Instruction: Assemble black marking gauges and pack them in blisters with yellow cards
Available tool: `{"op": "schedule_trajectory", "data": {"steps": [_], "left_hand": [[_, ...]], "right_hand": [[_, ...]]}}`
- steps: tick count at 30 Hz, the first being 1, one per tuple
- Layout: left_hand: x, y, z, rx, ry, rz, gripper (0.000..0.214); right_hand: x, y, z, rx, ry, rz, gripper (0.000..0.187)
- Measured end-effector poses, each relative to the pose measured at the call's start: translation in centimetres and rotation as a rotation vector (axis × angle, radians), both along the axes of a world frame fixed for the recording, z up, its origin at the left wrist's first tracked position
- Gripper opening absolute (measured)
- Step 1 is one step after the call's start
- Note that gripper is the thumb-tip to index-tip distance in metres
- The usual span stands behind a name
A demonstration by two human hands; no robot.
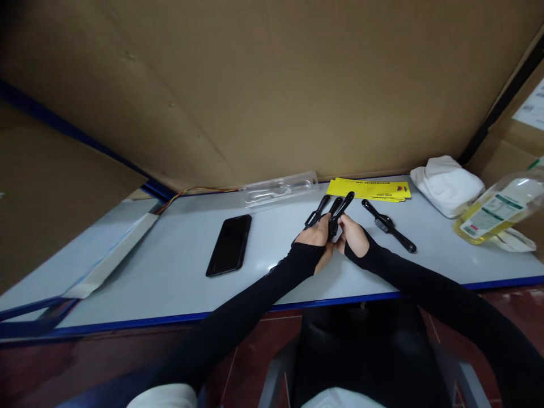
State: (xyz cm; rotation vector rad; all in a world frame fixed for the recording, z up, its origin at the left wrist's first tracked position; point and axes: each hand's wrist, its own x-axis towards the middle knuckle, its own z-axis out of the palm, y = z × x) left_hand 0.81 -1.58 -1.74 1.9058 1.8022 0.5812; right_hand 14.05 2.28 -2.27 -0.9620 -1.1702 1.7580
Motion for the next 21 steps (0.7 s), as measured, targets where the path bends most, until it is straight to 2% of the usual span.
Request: {"op": "schedule_trajectory", "data": {"steps": [2, 4, 7, 12, 14, 17, 19, 21], "left_hand": [[0.6, -0.3, 0.7, -0.025, 0.13, 0.047, 0.066], [1.0, -0.6, 1.5, -0.072, 0.169, 0.083, 0.06], [0.9, -0.6, 2.7, -0.127, 0.134, 0.092, 0.061], [-0.3, -0.3, 3.9, -0.114, 0.044, 0.082, 0.063], [-0.7, -0.1, 4.0, -0.103, 0.023, 0.075, 0.059], [-1.6, 0.2, 3.8, -0.061, -0.166, 0.1, 0.044], [-2.5, 0.6, 3.4, -0.009, -0.324, 0.115, 0.03], [-3.8, 1.5, 2.8, 0.057, -0.424, 0.145, 0.027]], "right_hand": [[-0.7, -0.2, -0.2, -0.142, 0.078, -0.055, 0.028], [-1.4, -0.3, -0.5, -0.23, 0.146, -0.116, 0.027], [-1.8, -0.3, -1.2, -0.256, 0.177, -0.16, 0.032], [-1.4, -0.4, -1.8, -0.242, 0.186, -0.108, 0.032], [-1.2, -0.4, -1.9, -0.214, 0.197, -0.084, 0.03], [-0.6, 0.2, -1.8, -0.115, 0.166, -0.075, 0.037], [0.3, 0.9, -1.5, 0.029, 0.041, -0.119, 0.042], [1.7, 1.6, -1.0, 0.249, -0.208, -0.192, 0.037]]}}
